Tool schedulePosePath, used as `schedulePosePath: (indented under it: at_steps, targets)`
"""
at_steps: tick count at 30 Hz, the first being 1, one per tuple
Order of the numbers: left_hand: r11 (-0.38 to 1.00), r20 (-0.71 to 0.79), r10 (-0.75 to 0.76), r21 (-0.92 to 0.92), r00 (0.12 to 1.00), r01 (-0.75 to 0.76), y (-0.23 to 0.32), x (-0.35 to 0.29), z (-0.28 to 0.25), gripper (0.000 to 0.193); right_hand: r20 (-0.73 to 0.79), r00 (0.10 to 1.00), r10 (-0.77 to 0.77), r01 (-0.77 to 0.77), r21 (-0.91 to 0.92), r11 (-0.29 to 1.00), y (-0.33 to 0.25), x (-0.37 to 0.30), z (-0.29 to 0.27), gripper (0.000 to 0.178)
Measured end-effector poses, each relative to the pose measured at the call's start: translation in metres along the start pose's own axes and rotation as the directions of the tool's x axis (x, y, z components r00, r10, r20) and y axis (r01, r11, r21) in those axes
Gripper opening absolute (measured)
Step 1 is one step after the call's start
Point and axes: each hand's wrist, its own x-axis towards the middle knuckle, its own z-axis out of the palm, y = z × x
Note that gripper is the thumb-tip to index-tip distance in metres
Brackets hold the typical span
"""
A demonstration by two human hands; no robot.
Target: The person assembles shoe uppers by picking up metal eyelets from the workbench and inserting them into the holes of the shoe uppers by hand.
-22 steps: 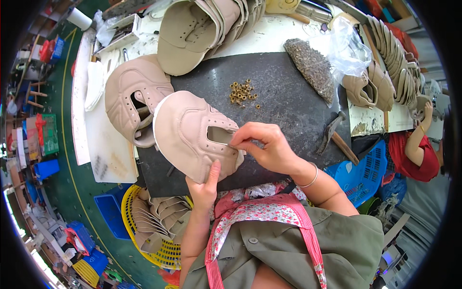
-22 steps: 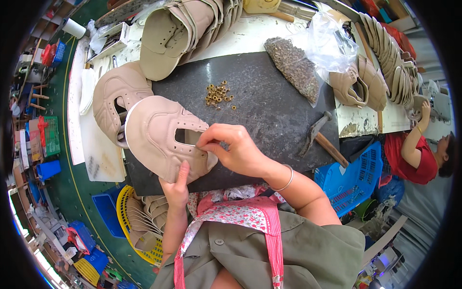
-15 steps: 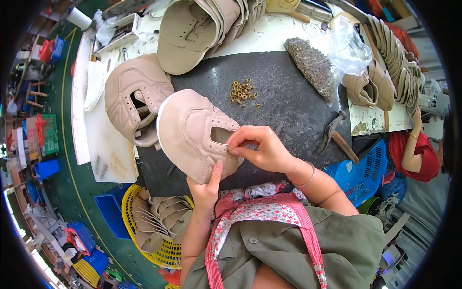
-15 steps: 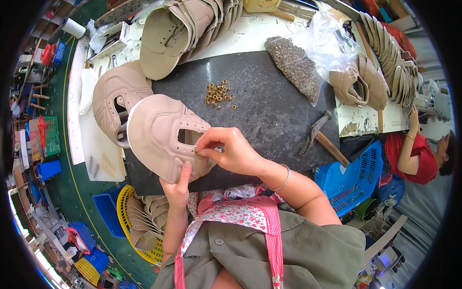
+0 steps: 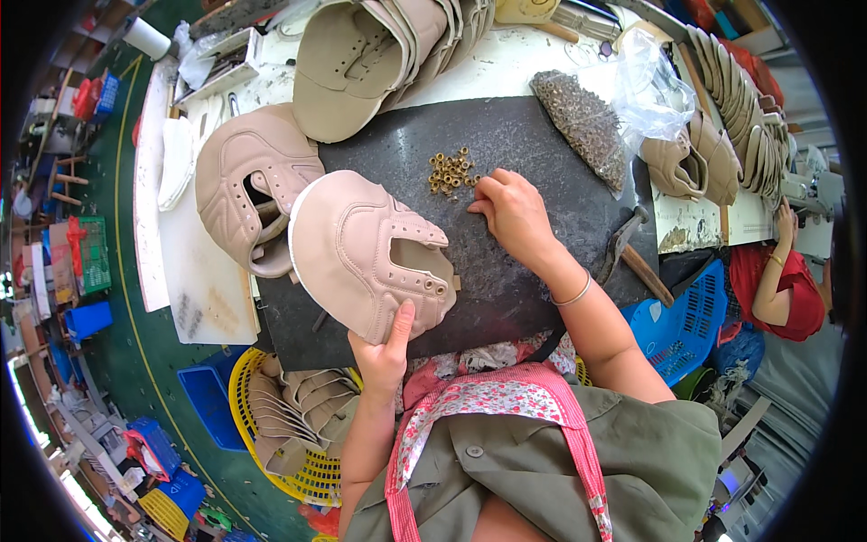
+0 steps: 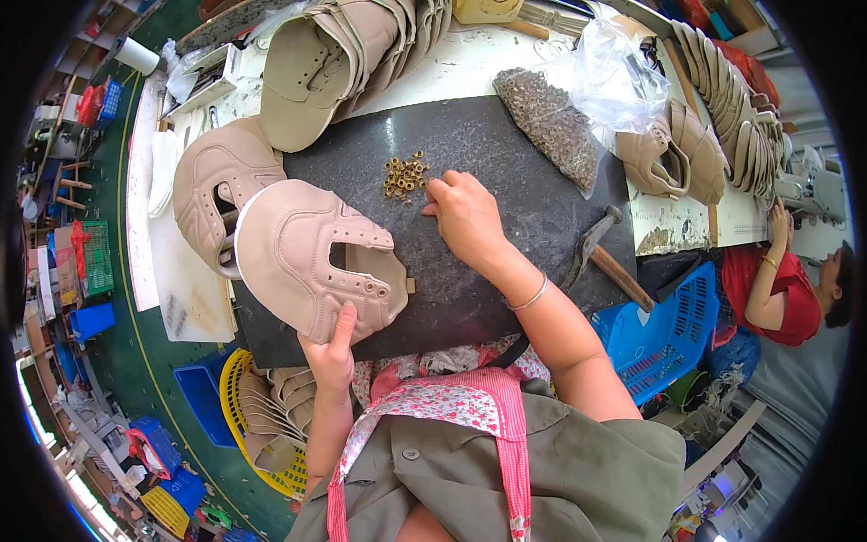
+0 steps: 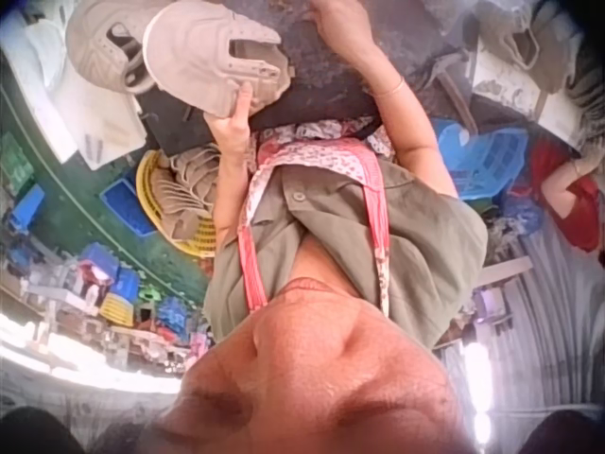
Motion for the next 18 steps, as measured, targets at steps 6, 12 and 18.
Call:
schedulePosePath:
  at_steps: [6,12,18]
  targets:
    - [0.996,-0.039,0.047,0.073,0.998,-0.044,0.005,0.000,0.003,0.025,0.094,0.995,-0.029,-0.024,0.513,0.858,-0.040,0.001,-0.024,0.008]
    - [0.996,-0.040,0.034,0.083,0.999,-0.031,0.008,0.002,0.006,0.027,0.279,0.950,-0.139,-0.190,0.872,0.451,-0.065,-0.010,-0.024,0.008]
    - [0.985,-0.002,0.075,0.158,0.997,-0.074,0.002,-0.003,0.004,0.026,0.519,0.855,-0.001,-0.519,0.854,-0.023,-0.069,-0.018,-0.020,0.018]
